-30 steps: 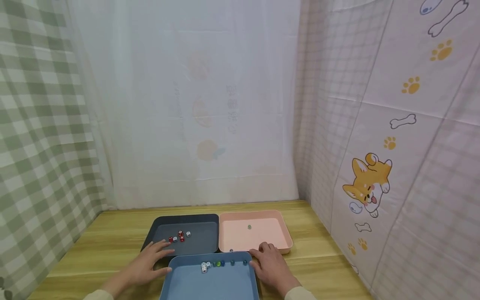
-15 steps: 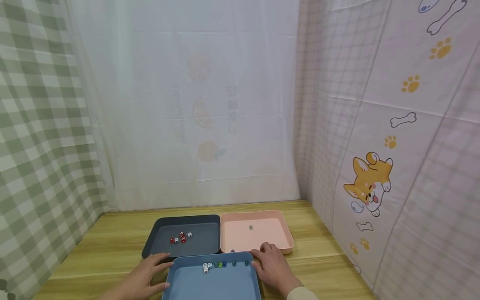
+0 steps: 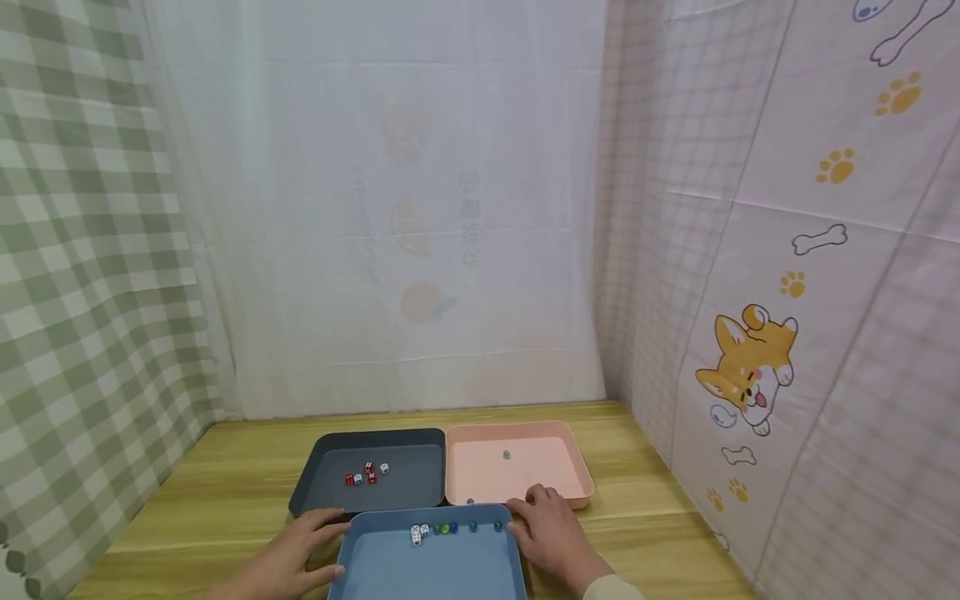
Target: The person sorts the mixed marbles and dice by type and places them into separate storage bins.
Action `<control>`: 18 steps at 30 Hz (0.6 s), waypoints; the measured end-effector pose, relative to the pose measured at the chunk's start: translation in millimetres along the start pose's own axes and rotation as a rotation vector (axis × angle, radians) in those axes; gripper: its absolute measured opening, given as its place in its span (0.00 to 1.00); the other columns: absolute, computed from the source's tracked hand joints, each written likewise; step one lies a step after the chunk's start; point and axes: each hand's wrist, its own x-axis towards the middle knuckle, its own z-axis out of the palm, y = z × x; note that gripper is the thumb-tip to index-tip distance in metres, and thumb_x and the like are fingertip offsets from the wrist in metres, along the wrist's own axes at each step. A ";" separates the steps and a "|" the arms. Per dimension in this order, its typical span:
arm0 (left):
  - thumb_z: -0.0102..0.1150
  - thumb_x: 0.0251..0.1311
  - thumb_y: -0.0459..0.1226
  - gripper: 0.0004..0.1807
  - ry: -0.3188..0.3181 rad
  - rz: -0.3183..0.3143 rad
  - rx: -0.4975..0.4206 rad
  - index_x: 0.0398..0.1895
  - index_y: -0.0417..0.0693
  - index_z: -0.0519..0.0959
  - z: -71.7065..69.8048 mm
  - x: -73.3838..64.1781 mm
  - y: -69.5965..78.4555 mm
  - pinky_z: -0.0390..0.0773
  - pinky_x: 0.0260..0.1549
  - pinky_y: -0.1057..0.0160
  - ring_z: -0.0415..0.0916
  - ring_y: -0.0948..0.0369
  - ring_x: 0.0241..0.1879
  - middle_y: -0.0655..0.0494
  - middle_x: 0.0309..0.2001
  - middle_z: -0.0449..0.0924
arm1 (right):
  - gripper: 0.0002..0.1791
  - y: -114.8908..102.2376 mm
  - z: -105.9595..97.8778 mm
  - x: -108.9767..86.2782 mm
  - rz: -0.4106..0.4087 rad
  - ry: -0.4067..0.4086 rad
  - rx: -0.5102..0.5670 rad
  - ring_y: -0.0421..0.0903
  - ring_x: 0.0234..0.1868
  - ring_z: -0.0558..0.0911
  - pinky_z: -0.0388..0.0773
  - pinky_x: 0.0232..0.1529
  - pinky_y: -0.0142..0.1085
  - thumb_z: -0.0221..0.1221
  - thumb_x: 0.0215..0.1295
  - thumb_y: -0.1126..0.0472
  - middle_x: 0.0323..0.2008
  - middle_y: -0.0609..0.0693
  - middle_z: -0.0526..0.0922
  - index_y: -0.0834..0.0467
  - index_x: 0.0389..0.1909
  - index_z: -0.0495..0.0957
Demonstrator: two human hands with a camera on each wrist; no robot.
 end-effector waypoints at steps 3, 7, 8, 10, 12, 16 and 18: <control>0.56 0.65 0.61 0.35 0.000 -0.005 -0.006 0.64 0.45 0.76 0.9 1.2 -1.7 0.68 0.53 0.31 0.67 0.37 0.61 0.40 0.64 0.70 | 0.17 0.7 -1.1 0.3 -0.013 -0.007 0.003 0.45 0.40 0.69 0.73 0.41 0.45 0.59 0.70 0.50 0.42 0.46 0.72 0.51 0.55 0.82; 0.56 0.64 0.60 0.35 0.005 -0.005 0.001 0.64 0.44 0.76 1.2 -1.1 -2.6 0.68 0.53 0.30 0.68 0.36 0.60 0.39 0.64 0.70 | 0.17 0.2 -3.4 1.4 -0.022 -0.026 0.019 0.45 0.40 0.70 0.74 0.40 0.44 0.59 0.70 0.49 0.42 0.46 0.72 0.50 0.55 0.82; 0.56 0.64 0.60 0.35 0.006 -0.004 0.003 0.64 0.44 0.76 1.1 -1.1 -2.5 0.68 0.53 0.30 0.68 0.36 0.60 0.39 0.64 0.70 | 0.17 0.5 -4.2 1.9 -0.023 -0.031 0.024 0.45 0.40 0.70 0.74 0.40 0.44 0.59 0.70 0.49 0.42 0.46 0.72 0.50 0.55 0.82; 0.56 0.65 0.60 0.35 0.004 -0.003 0.000 0.64 0.45 0.75 0.7 -0.8 -1.5 0.67 0.54 0.31 0.68 0.36 0.61 0.40 0.64 0.70 | 0.18 1.9 -5.8 2.8 -0.025 -0.038 0.024 0.45 0.40 0.70 0.74 0.39 0.44 0.59 0.70 0.48 0.42 0.46 0.73 0.50 0.55 0.82; 0.56 0.64 0.61 0.36 0.004 -0.005 0.003 0.65 0.45 0.75 0.5 -0.1 -0.5 0.67 0.54 0.31 0.67 0.37 0.61 0.41 0.65 0.70 | 0.18 3.8 -7.0 4.0 -0.035 -0.043 0.007 0.45 0.39 0.71 0.73 0.39 0.44 0.60 0.69 0.48 0.41 0.46 0.73 0.50 0.54 0.83; 0.56 0.64 0.61 0.36 0.008 -0.008 0.011 0.65 0.45 0.75 1.0 0.9 0.3 0.67 0.55 0.31 0.67 0.38 0.62 0.42 0.65 0.70 | 0.18 4.8 -10.8 6.4 -0.058 -0.061 -0.034 0.46 0.39 0.71 0.71 0.42 0.46 0.60 0.68 0.48 0.40 0.46 0.74 0.50 0.54 0.83; 0.55 0.64 0.61 0.36 0.012 -0.007 0.020 0.65 0.45 0.75 1.4 0.7 -0.5 0.67 0.55 0.31 0.68 0.38 0.62 0.42 0.65 0.70 | 0.18 3.5 -12.3 7.3 -0.065 -0.065 -0.040 0.47 0.40 0.73 0.70 0.44 0.49 0.61 0.68 0.48 0.40 0.46 0.75 0.50 0.54 0.83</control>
